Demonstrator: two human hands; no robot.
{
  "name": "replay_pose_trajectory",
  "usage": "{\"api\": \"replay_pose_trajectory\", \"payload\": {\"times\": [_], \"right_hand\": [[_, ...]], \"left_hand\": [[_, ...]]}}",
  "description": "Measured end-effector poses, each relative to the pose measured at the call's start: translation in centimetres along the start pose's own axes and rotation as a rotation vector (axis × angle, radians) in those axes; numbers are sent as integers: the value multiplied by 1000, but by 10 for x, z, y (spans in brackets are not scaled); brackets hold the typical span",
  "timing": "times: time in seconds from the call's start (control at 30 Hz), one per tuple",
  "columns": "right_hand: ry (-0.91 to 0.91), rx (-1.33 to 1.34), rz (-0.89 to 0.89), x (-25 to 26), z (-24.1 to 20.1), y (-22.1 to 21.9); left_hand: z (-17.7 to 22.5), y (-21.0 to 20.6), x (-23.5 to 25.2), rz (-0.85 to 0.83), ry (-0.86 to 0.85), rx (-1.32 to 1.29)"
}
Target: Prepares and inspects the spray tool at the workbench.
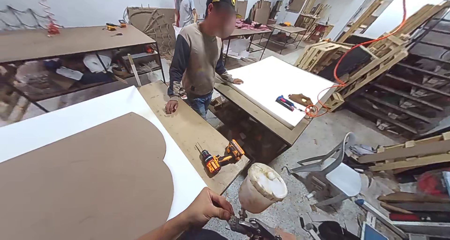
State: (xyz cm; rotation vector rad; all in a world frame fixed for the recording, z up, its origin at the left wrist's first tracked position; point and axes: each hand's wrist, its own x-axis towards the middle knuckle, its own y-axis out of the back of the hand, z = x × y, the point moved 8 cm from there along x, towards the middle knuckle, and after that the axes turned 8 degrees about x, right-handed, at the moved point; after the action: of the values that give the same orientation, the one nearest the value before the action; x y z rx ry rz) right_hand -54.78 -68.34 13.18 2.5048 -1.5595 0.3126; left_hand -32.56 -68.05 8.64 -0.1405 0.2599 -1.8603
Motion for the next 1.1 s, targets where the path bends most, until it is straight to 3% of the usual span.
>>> {"api": "replay_pose_trajectory", "payload": {"times": [0.17,0.27,0.4,0.6,0.9,1.1], "right_hand": [[-17,-40,-38,-2,8,5],[6,-63,-29,-2,5,7],[24,-121,-22,-2,6,6],[-12,-125,-6,-5,15,8],[-77,-146,77,-7,24,7],[-51,-224,44,-7,26,9]], "left_hand": [[-6,5,1,154,49,-33],[-11,1,7,68,39,-60],[-9,-8,7,-13,-43,155],[-20,-4,7,147,49,114],[-24,4,12,372,10,181],[-35,10,16,250,151,285]]}}
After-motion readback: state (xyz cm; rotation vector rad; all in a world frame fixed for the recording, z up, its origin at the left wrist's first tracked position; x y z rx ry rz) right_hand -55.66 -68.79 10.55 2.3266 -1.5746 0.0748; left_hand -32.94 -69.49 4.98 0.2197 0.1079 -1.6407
